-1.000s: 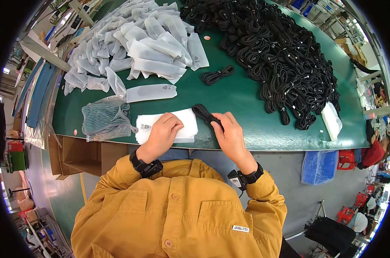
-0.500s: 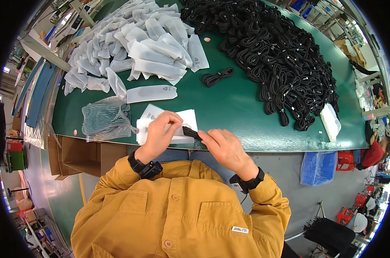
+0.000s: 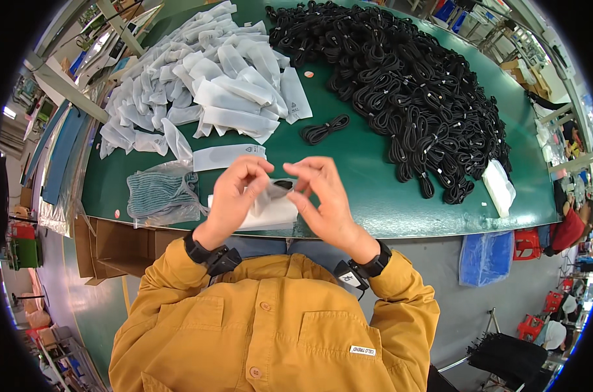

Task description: Packaging small black electronic components into individual plastic bags.

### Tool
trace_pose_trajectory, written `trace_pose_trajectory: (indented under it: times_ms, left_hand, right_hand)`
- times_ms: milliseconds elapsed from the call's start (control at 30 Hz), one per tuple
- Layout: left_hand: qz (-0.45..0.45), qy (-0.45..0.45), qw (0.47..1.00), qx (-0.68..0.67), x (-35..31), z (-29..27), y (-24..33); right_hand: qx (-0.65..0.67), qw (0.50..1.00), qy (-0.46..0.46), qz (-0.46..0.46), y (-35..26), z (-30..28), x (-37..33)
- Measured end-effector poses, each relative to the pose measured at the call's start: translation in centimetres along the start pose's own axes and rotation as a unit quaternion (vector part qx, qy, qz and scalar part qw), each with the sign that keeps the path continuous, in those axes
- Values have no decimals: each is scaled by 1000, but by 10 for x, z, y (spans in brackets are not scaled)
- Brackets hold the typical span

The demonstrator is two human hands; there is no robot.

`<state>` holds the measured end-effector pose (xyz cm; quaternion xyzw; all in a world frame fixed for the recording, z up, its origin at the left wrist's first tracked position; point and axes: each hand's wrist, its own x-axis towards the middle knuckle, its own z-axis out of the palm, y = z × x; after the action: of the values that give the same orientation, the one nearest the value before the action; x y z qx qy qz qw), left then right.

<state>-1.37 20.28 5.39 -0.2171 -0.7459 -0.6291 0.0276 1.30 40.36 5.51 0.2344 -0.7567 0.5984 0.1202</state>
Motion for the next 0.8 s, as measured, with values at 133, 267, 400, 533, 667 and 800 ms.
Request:
trace_pose_trajectory:
  times_ms: [133,267,400,533,667,800]
  left_hand:
    - [-166,6,959,-230,44,-40,4]
    - [7,147,977,-158,104,-60,19]
    - [58,98,990,80,61,-46,24]
    - [29,-106,983,150,-9,-3,-26]
    - [106,-87,947,292,-28,23,-40]
    - [91,-89,936,329,-32,33,-49]
  right_hand:
    - [-193,980,51,26,29,-20,42]
    - [-380,922,-5,73,84,-39,59]
    - [-476,869,-59,121,82,-39,54]
    - [-492,860,-46,124,82,-39,32]
    - [-465,879,-1,104,82,-44,17]
    - [-362,923,26,132,82,-42,0]
